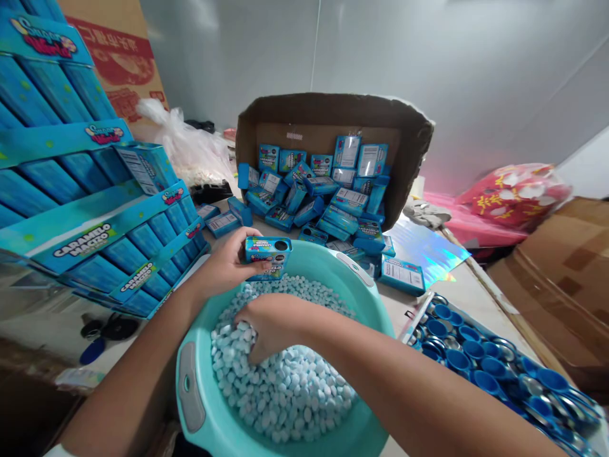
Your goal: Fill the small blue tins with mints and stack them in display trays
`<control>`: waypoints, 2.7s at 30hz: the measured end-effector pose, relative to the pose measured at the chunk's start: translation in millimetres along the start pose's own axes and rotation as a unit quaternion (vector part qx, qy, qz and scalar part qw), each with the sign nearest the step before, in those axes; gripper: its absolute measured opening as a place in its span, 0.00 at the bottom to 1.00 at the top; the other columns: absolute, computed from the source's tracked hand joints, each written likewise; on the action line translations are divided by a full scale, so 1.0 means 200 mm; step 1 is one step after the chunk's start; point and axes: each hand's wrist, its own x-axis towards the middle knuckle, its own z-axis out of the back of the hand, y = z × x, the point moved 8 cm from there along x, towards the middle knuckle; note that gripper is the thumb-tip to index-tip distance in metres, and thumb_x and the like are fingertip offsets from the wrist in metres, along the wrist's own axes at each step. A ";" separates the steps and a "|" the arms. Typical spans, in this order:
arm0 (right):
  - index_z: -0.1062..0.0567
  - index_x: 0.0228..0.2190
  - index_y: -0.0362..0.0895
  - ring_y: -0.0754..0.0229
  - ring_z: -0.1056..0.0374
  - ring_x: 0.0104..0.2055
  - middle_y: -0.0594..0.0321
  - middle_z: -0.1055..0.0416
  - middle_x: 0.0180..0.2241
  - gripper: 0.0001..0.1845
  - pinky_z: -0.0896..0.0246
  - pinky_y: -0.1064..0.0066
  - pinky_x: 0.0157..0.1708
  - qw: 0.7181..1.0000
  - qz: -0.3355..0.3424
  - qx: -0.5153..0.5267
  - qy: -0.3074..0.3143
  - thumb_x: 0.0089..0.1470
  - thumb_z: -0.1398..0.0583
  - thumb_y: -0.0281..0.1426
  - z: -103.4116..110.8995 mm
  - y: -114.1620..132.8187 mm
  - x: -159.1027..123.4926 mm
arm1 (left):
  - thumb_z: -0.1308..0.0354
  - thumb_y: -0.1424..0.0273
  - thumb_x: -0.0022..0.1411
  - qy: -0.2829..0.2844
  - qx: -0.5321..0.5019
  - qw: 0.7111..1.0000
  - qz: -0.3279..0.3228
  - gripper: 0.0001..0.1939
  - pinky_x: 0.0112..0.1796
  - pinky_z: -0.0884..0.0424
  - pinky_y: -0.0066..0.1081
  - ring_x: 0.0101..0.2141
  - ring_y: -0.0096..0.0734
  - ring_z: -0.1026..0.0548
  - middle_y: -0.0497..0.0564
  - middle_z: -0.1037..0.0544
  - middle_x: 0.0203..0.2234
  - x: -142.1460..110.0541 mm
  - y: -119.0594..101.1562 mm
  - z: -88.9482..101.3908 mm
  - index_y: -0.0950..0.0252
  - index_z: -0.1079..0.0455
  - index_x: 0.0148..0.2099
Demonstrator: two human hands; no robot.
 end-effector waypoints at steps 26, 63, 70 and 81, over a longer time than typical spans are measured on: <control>0.34 0.30 0.47 0.67 0.38 0.22 0.72 0.34 0.22 0.11 0.46 0.75 0.23 0.671 0.065 0.579 -0.459 0.49 0.34 0.30 0.44 -0.33 -0.21 | 0.33 0.59 0.54 0.140 0.171 0.975 -0.020 0.23 0.36 0.34 0.33 0.38 0.39 0.25 0.47 0.24 0.39 -0.05 -0.08 -0.09 0.59 0.38 0.48; 0.25 0.31 0.47 0.58 0.27 0.37 0.63 0.25 0.31 0.10 0.33 0.64 0.43 0.748 0.094 0.415 -0.508 0.61 0.40 0.39 0.48 -0.27 -0.27 | 0.32 0.55 0.55 0.057 0.039 0.997 -0.021 0.26 0.31 0.32 0.28 0.33 0.33 0.26 0.46 0.27 0.33 -0.02 -0.05 -0.04 0.59 0.39 0.49; 0.24 0.31 0.47 0.59 0.29 0.35 0.63 0.25 0.31 0.10 0.34 0.63 0.42 0.744 0.108 0.393 -0.530 0.62 0.42 0.35 0.50 -0.27 -0.29 | 0.32 0.55 0.55 -0.016 0.071 0.997 -0.005 0.26 0.28 0.37 0.26 0.32 0.31 0.28 0.46 0.29 0.32 0.00 -0.01 0.02 0.60 0.39 0.47; 0.30 0.41 0.50 0.55 0.30 0.50 0.64 0.27 0.41 0.24 0.36 0.58 0.54 0.732 0.043 0.412 -0.542 0.38 0.43 0.23 0.49 -0.40 -0.26 | 0.32 0.58 0.55 -0.032 0.068 0.997 0.002 0.25 0.30 0.32 0.27 0.33 0.33 0.26 0.46 0.27 0.34 0.00 0.02 0.01 0.58 0.39 0.48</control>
